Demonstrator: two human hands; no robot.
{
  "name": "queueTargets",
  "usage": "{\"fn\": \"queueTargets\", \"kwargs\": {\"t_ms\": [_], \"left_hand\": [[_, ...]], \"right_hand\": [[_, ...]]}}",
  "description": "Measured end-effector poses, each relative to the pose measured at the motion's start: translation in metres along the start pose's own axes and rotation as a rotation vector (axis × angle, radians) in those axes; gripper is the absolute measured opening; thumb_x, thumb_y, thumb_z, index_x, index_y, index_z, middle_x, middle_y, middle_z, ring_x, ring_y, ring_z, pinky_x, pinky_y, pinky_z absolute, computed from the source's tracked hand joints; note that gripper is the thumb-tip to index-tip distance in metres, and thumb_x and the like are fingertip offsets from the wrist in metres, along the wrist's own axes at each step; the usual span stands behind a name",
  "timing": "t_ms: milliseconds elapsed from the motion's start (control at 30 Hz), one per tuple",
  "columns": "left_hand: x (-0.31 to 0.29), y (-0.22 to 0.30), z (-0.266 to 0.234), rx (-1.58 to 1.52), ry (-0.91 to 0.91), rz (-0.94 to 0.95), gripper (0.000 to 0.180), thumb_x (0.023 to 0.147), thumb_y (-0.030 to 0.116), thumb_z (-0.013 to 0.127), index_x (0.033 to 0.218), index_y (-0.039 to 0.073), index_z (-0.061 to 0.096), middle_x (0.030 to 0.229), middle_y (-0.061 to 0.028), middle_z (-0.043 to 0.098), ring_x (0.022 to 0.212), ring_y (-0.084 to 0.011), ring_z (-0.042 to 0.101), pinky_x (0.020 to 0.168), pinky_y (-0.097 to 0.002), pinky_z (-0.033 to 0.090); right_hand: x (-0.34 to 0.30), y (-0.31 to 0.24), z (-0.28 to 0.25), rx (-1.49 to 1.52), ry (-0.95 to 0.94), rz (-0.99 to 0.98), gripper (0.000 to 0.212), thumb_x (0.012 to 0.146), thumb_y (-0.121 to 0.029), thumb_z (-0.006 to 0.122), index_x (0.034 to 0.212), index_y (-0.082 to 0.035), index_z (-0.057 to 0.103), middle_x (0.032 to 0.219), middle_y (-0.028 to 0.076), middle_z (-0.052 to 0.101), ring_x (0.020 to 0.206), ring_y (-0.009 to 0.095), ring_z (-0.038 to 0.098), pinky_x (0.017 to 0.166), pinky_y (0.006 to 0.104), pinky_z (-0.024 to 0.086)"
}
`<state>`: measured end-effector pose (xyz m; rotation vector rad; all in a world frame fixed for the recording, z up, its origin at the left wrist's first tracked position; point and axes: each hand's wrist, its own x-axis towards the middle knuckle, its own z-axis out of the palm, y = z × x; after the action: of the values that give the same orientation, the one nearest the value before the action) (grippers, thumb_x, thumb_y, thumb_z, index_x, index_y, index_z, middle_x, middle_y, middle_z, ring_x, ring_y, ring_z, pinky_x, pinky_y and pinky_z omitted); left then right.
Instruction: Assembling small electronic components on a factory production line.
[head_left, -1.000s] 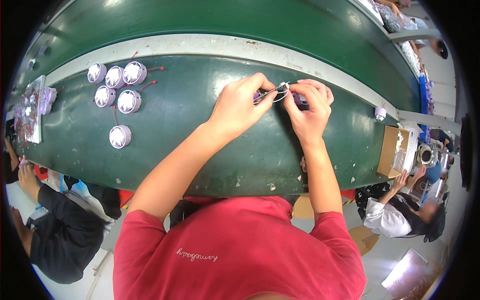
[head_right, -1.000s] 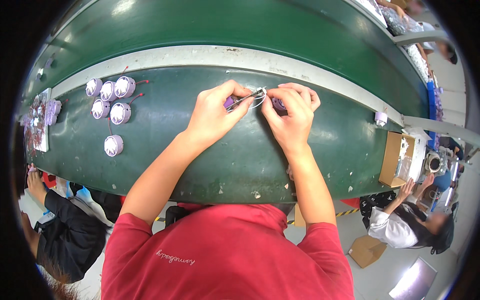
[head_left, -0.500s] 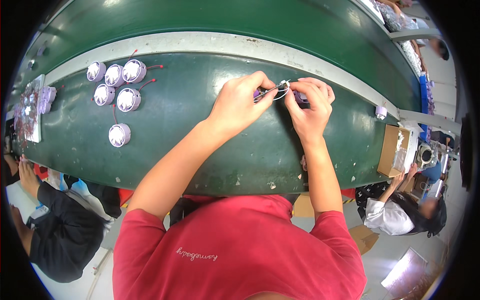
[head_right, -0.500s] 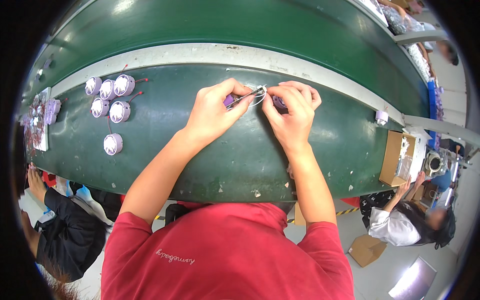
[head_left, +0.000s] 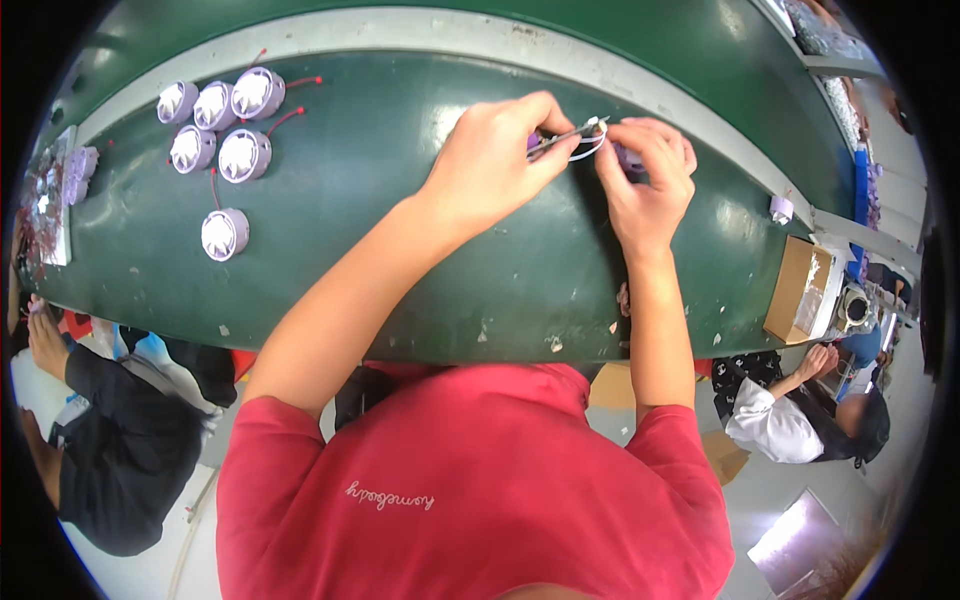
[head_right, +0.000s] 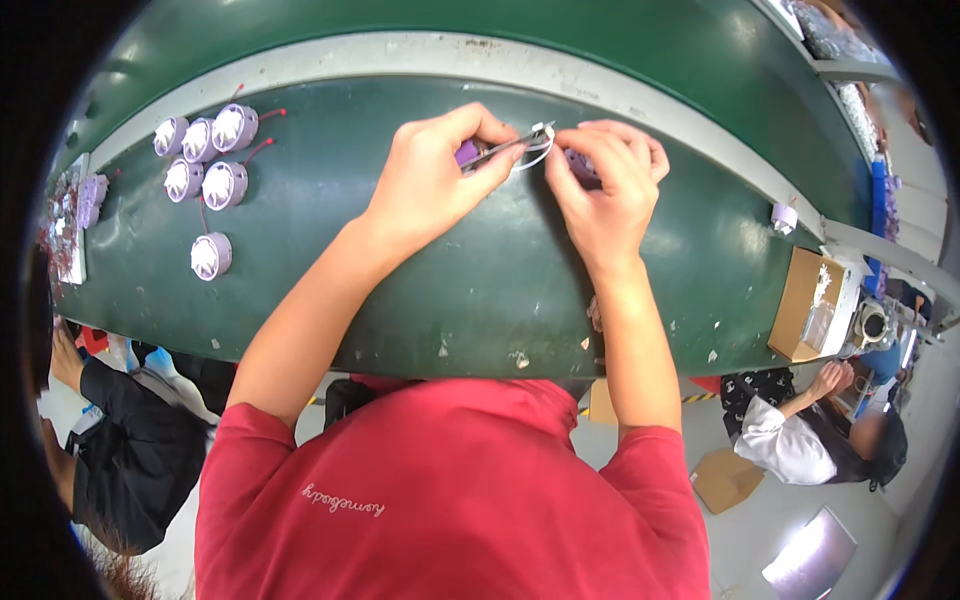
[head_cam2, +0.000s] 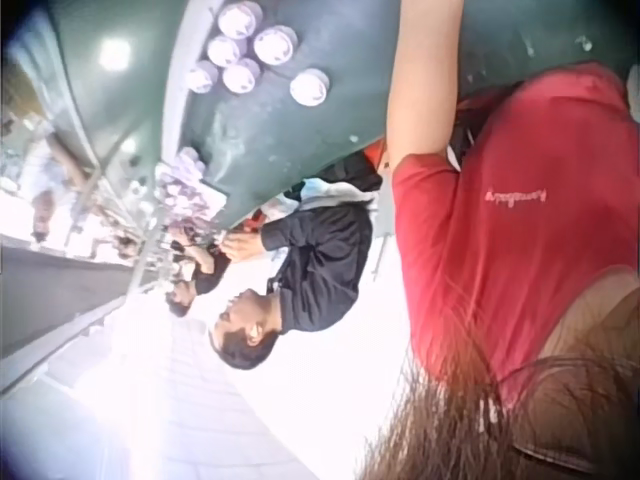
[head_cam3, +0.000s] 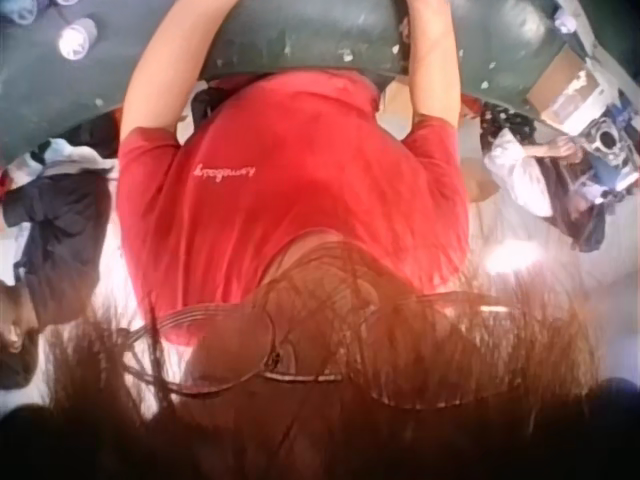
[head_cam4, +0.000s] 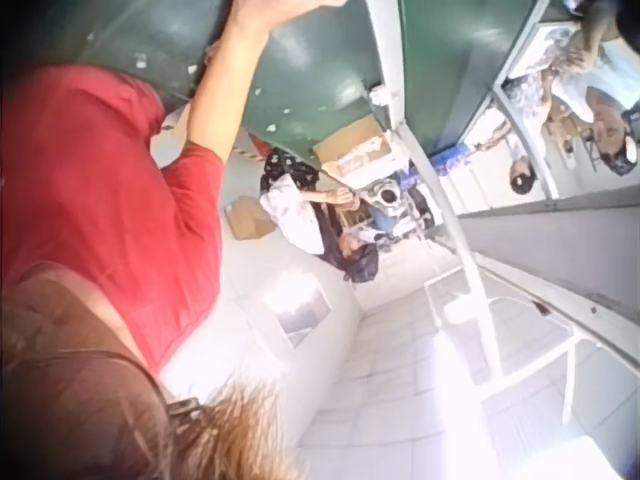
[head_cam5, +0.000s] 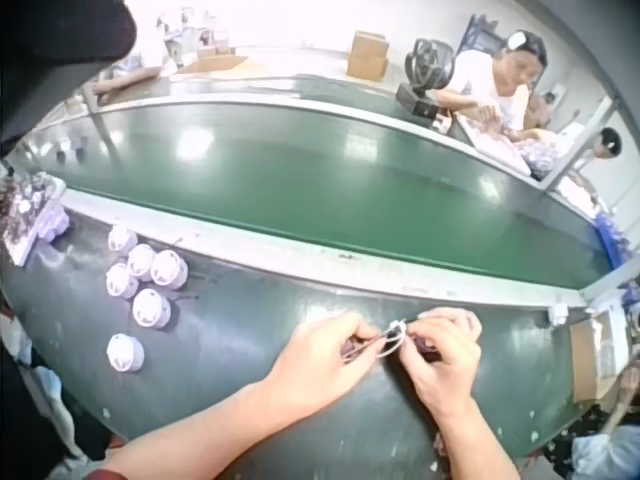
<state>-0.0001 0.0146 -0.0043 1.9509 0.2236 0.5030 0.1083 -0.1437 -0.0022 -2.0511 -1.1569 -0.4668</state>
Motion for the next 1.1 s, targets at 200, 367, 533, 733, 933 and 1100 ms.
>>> {"fn": "queueTargets", "kwargs": {"t_ms": [200, 367, 533, 733, 933, 1100], "left_hand": [[-0.001, 0.001, 0.0, -0.021, -0.007, -0.039, 0.015, 0.086, 0.012, 0.074, 0.091, 0.0, 0.068, 0.084, -0.01, 0.073, 0.069, -0.0171, 0.066, 0.065, -0.03, 0.053], [-0.001, 0.0, 0.002, -0.007, -0.002, -0.03, 0.014, 0.087, 0.012, 0.074, 0.092, 0.0, 0.068, 0.084, -0.0096, 0.073, 0.068, -0.0176, 0.066, 0.064, -0.03, 0.053], [-0.004, 0.0, 0.002, 0.029, 0.007, 0.023, 0.013, 0.086, 0.01, 0.074, 0.092, 0.001, 0.068, 0.086, -0.0096, 0.073, 0.071, -0.0191, 0.068, 0.065, -0.0295, 0.054], [-0.004, -0.004, 0.002, 0.053, 0.015, 0.099, 0.014, 0.085, 0.009, 0.074, 0.092, 0.0, 0.067, 0.087, -0.0104, 0.073, 0.073, -0.0213, 0.07, 0.066, -0.03, 0.055], [-0.004, -0.004, 0.001, 0.089, -0.019, 0.112, 0.014, 0.086, 0.009, 0.074, 0.092, 0.0, 0.066, 0.087, -0.0104, 0.073, 0.077, -0.0231, 0.071, 0.069, -0.0312, 0.056], [-0.004, -0.004, 0.0, 0.056, -0.016, 0.107, 0.013, 0.086, 0.01, 0.074, 0.092, 0.0, 0.066, 0.087, -0.0105, 0.073, 0.074, -0.0228, 0.07, 0.067, -0.0312, 0.055]], "right_hand": [[-0.002, 0.001, 0.0, -0.028, -0.012, -0.025, 0.013, 0.074, -0.009, 0.081, 0.084, -0.013, 0.073, 0.082, -0.002, 0.071, 0.09, 0.017, 0.066, 0.092, 0.0351, 0.036], [-0.002, 0.006, 0.0, 0.035, -0.021, -0.016, 0.014, 0.074, -0.009, 0.081, 0.085, -0.013, 0.073, 0.083, -0.002, 0.072, 0.091, 0.017, 0.066, 0.091, 0.0335, 0.037], [-0.004, 0.008, 0.002, 0.128, -0.012, 0.048, 0.012, 0.075, -0.009, 0.081, 0.085, -0.011, 0.074, 0.084, -0.001, 0.072, 0.091, 0.018, 0.066, 0.091, 0.0335, 0.039], [-0.006, 0.012, 0.003, 0.136, -0.019, 0.045, 0.013, 0.075, -0.009, 0.081, 0.085, -0.011, 0.074, 0.084, 0.0, 0.072, 0.092, 0.018, 0.066, 0.09, 0.0328, 0.04], [-0.007, 0.01, 0.002, 0.128, -0.015, 0.067, 0.014, 0.074, -0.009, 0.081, 0.086, -0.011, 0.074, 0.085, -0.001, 0.072, 0.092, 0.018, 0.066, 0.09, 0.0335, 0.04], [-0.007, 0.011, 0.002, 0.111, -0.016, 0.044, 0.015, 0.074, -0.01, 0.082, 0.086, -0.011, 0.073, 0.085, -0.001, 0.073, 0.093, 0.019, 0.066, 0.091, 0.0336, 0.04]]}}
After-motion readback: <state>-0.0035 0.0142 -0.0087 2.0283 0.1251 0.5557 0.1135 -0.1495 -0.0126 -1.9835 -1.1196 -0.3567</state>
